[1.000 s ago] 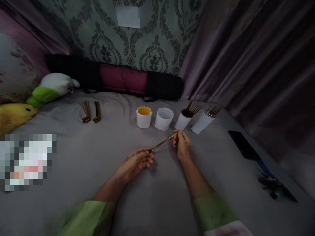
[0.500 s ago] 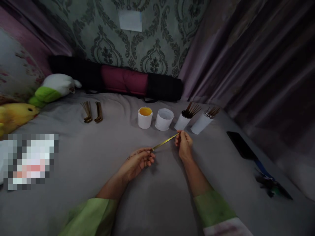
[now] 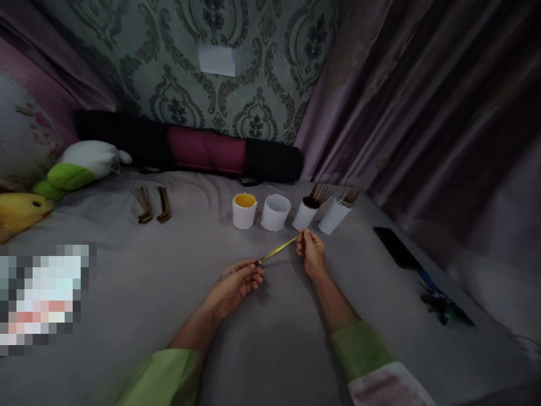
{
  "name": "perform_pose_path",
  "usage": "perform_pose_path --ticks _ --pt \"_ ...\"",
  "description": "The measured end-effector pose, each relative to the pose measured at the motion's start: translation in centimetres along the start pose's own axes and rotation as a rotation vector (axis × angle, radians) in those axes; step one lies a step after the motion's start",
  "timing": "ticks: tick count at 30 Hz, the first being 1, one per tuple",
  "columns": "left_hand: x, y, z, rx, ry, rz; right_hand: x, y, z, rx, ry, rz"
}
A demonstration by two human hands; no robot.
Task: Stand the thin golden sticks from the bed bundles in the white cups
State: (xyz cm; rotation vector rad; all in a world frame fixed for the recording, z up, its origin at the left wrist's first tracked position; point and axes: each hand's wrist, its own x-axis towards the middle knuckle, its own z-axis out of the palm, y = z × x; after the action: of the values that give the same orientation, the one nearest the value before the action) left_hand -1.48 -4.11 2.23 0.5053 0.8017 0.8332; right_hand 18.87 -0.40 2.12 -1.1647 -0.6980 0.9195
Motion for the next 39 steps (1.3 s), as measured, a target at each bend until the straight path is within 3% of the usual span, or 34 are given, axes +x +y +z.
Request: perform_pose_path --ticks 13,19,39 --pt "0.1 0.0 -0.2 0.004 -0.003 0.005 -0.2 -1.0 -0.3 -0.058 -0.018 -0.042" --pt "-0.2 0.4 -0.1 -0.034 -0.005 -0.015 0.4 -2.2 -1.0 -0.085 0.033 -0.071" --pt "-0.2 0.9 -0.7 -0.125 -0.026 -0.045 4.7 -11.5 -4.7 -0.202 0.144 -0.342"
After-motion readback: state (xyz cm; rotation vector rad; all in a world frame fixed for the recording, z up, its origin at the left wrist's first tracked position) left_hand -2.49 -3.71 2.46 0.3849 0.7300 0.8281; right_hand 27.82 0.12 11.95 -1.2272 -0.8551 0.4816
